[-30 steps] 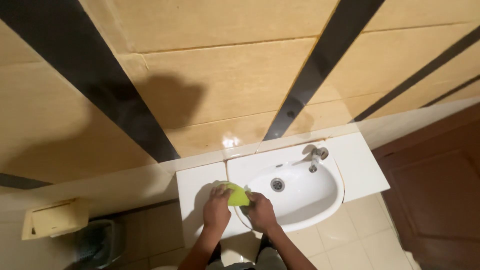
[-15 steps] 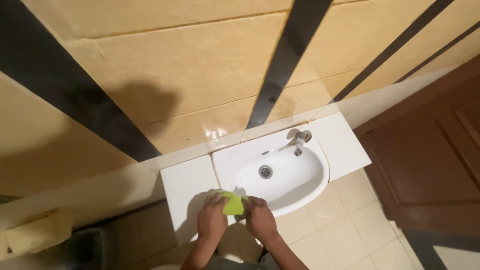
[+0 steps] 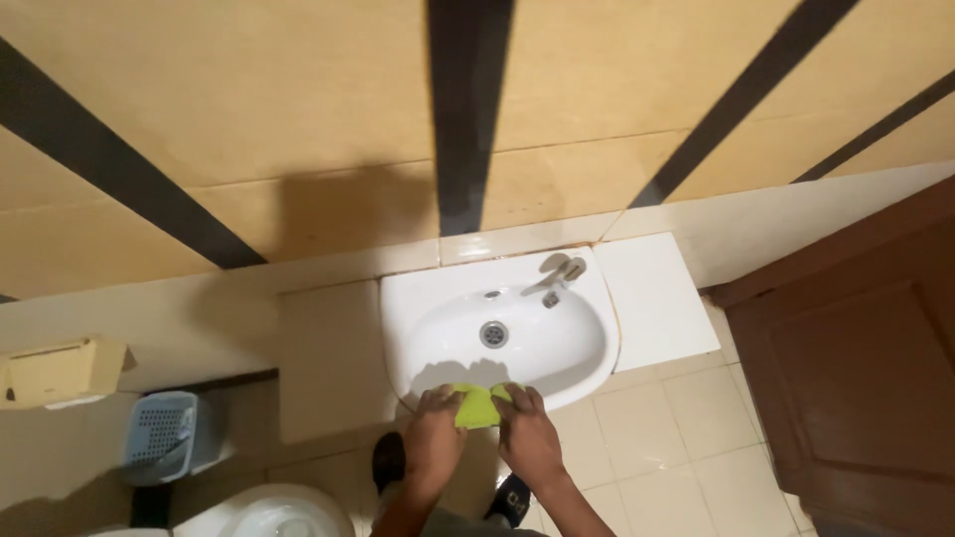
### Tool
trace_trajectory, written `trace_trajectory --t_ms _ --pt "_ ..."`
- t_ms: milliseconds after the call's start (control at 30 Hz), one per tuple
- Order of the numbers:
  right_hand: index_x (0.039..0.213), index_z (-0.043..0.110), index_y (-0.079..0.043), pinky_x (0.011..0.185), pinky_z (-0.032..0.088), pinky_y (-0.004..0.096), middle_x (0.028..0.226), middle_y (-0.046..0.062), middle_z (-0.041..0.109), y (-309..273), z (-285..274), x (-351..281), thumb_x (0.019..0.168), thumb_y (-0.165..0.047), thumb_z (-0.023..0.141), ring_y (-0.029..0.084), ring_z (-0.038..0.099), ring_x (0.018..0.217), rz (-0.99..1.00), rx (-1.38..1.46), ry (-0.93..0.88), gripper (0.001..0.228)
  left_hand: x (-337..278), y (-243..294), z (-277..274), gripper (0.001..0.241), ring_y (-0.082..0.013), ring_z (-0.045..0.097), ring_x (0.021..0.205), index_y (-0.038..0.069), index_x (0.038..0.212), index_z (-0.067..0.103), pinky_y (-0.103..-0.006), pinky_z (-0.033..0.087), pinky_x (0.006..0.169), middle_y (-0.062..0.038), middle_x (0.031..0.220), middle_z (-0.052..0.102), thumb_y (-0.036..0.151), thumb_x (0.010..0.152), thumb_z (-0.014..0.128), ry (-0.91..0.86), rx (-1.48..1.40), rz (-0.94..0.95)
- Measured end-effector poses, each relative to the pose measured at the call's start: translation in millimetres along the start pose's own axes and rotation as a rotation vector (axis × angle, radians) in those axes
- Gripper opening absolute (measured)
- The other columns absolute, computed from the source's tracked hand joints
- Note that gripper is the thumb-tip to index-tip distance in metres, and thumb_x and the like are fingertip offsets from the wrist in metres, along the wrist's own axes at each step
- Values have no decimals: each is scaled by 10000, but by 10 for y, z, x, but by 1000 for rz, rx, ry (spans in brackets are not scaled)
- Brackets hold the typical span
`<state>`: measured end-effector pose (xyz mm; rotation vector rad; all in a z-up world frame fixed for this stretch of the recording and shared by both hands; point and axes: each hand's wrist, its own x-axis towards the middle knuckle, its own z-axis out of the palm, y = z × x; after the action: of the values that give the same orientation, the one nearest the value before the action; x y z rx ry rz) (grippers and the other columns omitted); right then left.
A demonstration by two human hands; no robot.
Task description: The person cleans a bathroom sink using a blue scrub brush and a green sponge. They scrub the sink basin and faucet area, rinse the brush under running water, and wipe the surrounding surfaces.
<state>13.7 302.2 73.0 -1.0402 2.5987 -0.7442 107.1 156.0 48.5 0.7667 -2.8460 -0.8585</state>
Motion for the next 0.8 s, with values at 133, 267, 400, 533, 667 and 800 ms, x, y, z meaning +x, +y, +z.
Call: trace_trajectory --t_ms 133,267,400,533,667,800 --pt "1213 722 -72 1041 485 438 1387 147 591 338 -156 -100 771 35 621 401 504 1298 -7 -36 28 465 -51 404 83 526 -321 577 1238 61 1217 681 -392 508 1015 -147 1337 619 19 701 775 68 -103 -16" --pt "1227 719 -85 1039 483 440 1395 144 582 532 -237 -122 761 21 641 404 501 1296 -1 -36 7 484 -48 613 185 524 -324 570 1227 46 1235 672 -408 514 987 -157 1356 604 6 720 763 76 -91 -56" --pt "1243 709 -95 1048 470 448 1387 141 583 579 -228 -82 743 -19 683 407 498 1290 3 -37 10 507 -19 578 303 519 -329 563 1224 39 1236 661 -422 527 961 -127 1341 617 8 725 744 54 -58 -66" --pt "1254 685 -87 1065 472 425 1397 146 579 384 -258 -63 743 -70 709 393 508 1289 74 -63 -25 511 -79 561 171 530 -335 567 1204 29 1231 661 -428 527 957 -134 1341 614 11 708 742 108 -85 -4" --pt "1308 686 -110 1054 457 437 1442 156 574 233 -206 6 742 -106 743 417 484 1292 79 -73 -51 569 -13 397 131 536 -333 558 1202 49 1257 651 -433 516 959 -103 1327 621 5 728 728 -6 -29 -59" --pt "1254 692 -92 1069 465 438 1381 150 599 306 -153 50 770 -51 701 387 518 1290 33 -55 -14 486 72 328 83 516 -336 591 1183 49 1244 670 -426 511 980 -119 1337 628 -27 737 722 18 -52 -7"
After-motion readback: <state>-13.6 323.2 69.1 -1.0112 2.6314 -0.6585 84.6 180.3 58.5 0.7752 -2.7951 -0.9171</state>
